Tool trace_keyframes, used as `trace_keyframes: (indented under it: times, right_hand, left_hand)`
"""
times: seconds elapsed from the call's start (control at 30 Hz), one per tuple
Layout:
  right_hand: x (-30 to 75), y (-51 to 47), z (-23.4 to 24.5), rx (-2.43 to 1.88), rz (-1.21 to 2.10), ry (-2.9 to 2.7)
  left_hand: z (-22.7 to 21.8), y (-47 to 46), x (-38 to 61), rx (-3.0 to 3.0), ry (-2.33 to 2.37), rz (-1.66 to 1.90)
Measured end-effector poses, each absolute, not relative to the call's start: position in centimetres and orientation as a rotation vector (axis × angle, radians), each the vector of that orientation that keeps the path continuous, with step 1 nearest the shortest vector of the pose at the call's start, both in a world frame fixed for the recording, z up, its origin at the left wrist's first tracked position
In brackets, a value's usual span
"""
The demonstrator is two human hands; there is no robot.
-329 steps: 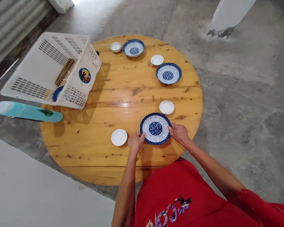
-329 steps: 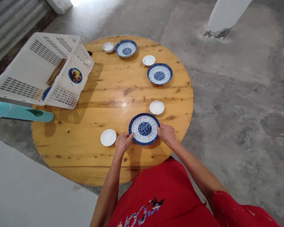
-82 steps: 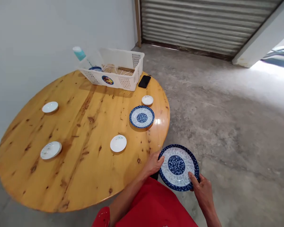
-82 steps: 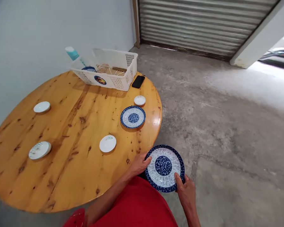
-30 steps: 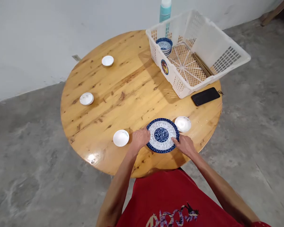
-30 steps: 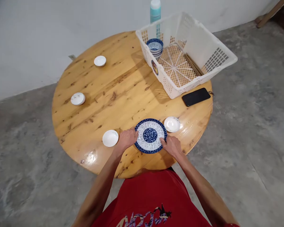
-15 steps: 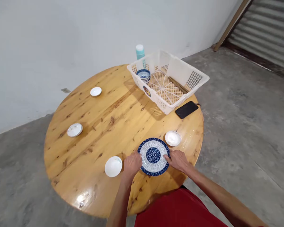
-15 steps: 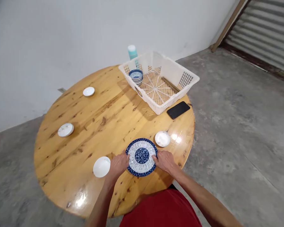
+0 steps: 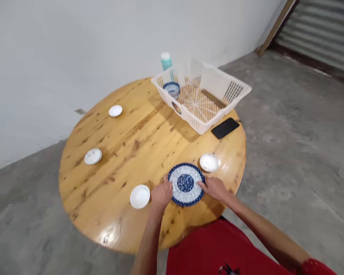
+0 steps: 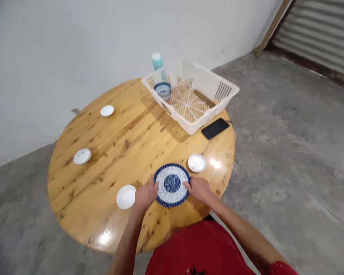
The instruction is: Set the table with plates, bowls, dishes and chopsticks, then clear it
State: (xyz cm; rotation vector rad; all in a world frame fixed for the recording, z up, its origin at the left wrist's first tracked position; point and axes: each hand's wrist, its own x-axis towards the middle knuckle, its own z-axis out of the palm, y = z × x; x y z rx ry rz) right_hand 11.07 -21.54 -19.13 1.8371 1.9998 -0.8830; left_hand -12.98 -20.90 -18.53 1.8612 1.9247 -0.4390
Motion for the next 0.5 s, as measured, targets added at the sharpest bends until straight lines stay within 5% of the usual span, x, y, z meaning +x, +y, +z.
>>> trace_keyframes:
  times: [0.5]
  right_hand:
    - [9.1, -23.8, -21.8, 2.113, -1.047, 1.875]
  left_hand:
    - [-22.4, -22.0, -13.3, 1.518, 1.929, 0.208]
